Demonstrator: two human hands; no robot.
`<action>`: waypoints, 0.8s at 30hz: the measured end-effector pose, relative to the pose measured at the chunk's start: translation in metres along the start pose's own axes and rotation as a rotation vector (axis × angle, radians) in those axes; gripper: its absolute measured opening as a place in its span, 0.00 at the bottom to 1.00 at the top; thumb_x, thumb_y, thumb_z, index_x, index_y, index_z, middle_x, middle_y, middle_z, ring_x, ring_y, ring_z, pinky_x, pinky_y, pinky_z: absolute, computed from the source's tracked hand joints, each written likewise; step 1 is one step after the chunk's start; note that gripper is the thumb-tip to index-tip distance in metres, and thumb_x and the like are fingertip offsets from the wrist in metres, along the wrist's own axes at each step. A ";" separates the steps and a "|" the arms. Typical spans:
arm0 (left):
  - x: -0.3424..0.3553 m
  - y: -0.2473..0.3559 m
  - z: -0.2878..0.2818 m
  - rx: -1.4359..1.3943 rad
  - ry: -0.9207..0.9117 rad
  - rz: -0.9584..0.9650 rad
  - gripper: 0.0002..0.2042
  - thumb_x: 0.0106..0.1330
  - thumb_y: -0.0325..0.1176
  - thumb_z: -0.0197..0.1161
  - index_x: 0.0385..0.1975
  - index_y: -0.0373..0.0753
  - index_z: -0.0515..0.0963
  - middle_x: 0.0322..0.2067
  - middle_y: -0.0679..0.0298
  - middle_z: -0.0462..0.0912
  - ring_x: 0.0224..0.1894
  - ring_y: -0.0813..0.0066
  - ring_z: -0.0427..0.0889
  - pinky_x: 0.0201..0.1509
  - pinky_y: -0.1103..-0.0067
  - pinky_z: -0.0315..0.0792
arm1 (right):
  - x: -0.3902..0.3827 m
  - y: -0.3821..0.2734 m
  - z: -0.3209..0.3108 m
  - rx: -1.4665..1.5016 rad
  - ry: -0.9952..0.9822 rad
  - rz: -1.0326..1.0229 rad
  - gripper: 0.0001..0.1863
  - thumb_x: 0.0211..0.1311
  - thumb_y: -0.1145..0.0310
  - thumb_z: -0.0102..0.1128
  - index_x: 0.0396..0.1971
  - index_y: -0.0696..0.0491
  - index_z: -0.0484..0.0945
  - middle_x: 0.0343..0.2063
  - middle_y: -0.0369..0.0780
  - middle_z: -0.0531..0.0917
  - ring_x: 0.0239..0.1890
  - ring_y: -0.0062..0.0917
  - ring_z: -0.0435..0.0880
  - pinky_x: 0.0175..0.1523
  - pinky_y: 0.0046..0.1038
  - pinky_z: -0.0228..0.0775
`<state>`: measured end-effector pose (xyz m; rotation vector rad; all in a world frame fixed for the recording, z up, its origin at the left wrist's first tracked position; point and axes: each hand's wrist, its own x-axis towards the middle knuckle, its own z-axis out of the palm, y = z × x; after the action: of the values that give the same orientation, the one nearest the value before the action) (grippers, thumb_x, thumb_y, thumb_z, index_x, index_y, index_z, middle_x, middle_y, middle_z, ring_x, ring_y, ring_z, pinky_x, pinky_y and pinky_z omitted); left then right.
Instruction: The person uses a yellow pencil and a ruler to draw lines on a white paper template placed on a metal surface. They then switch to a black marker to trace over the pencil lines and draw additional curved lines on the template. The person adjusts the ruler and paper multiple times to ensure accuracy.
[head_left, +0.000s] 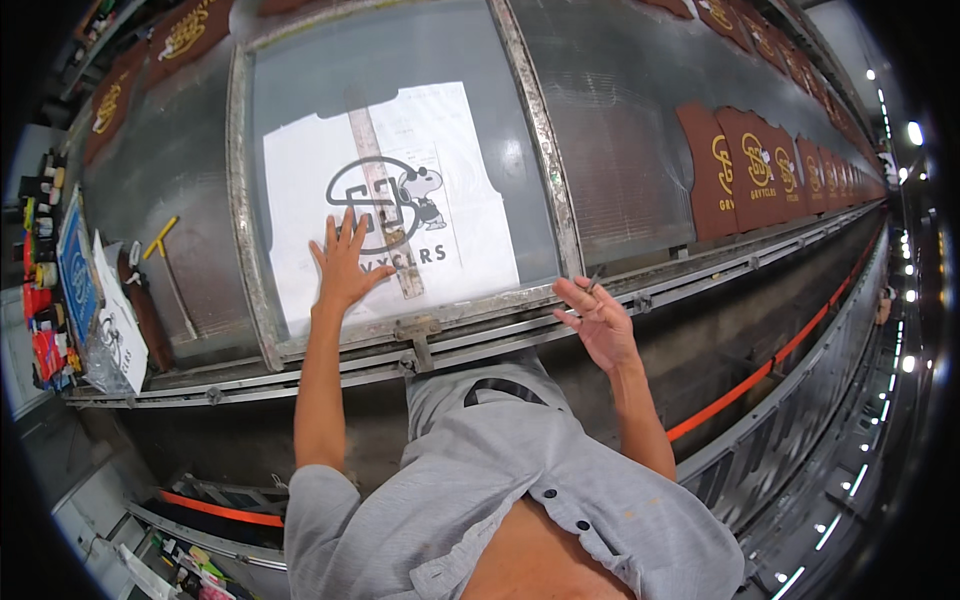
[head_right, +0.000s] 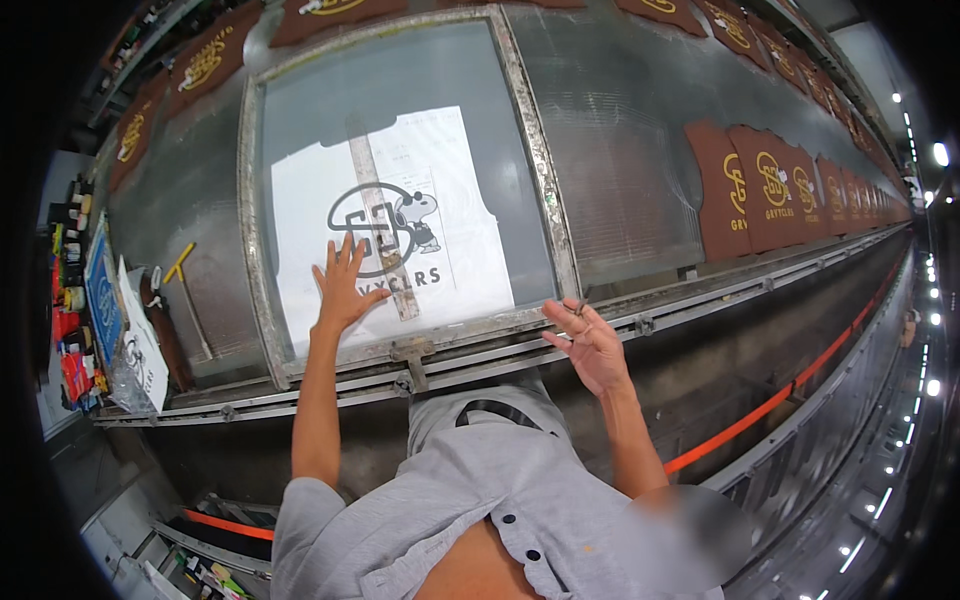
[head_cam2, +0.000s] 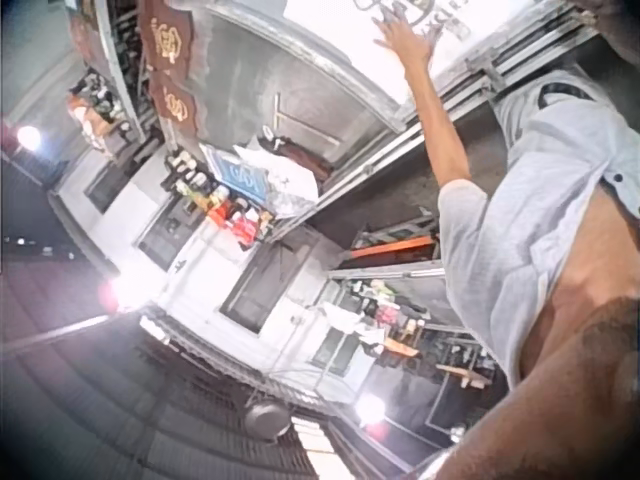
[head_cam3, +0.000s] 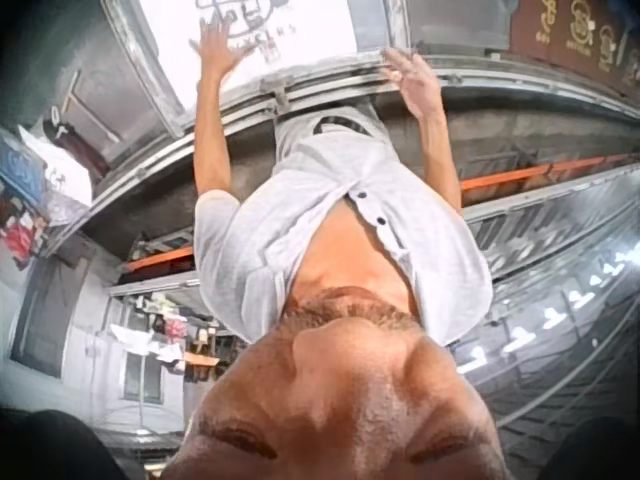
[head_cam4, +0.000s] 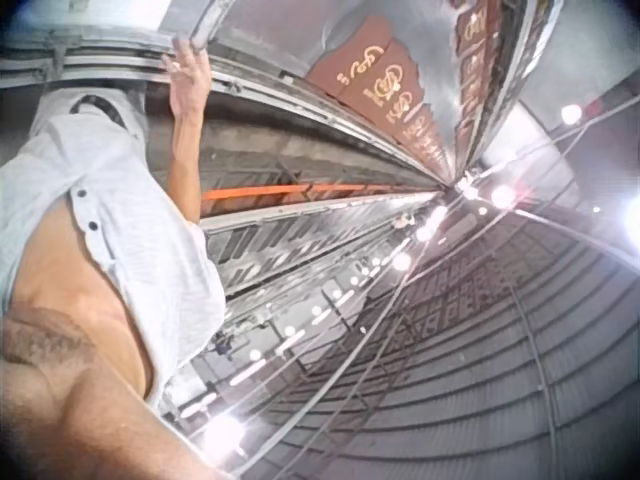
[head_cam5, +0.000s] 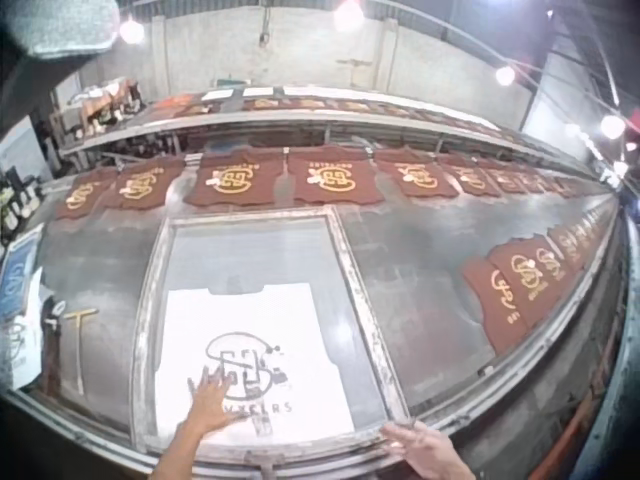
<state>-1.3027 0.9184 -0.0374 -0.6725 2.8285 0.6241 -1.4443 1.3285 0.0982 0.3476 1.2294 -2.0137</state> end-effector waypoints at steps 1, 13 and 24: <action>0.006 0.004 0.003 0.063 -0.018 0.005 0.58 0.45 0.73 0.71 0.78 0.54 0.56 0.81 0.62 0.40 0.81 0.49 0.32 0.73 0.31 0.29 | 0.006 -0.003 -0.008 -0.083 0.012 0.002 0.21 0.74 0.66 0.50 0.63 0.56 0.68 0.48 0.51 0.85 0.51 0.37 0.86 0.52 0.33 0.77; 0.074 0.089 0.001 0.110 -0.050 0.222 0.65 0.36 0.75 0.72 0.78 0.52 0.56 0.80 0.68 0.44 0.82 0.53 0.33 0.75 0.34 0.27 | 0.067 -0.027 -0.023 -0.618 -0.025 -0.147 0.13 0.71 0.73 0.57 0.50 0.64 0.79 0.36 0.35 0.83 0.34 0.14 0.74 0.43 0.19 0.66; 0.065 0.156 0.040 0.092 -0.099 0.264 0.65 0.33 0.77 0.69 0.77 0.50 0.57 0.80 0.68 0.47 0.81 0.52 0.33 0.76 0.35 0.24 | 0.246 -0.011 0.033 -0.354 -0.112 -0.155 0.07 0.77 0.67 0.54 0.42 0.56 0.75 0.21 0.33 0.74 0.19 0.11 0.66 0.24 0.17 0.58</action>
<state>-1.4292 1.0367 -0.0341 -0.2461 2.8542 0.5439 -1.6173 1.1921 -0.0176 -0.0329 1.5456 -1.8651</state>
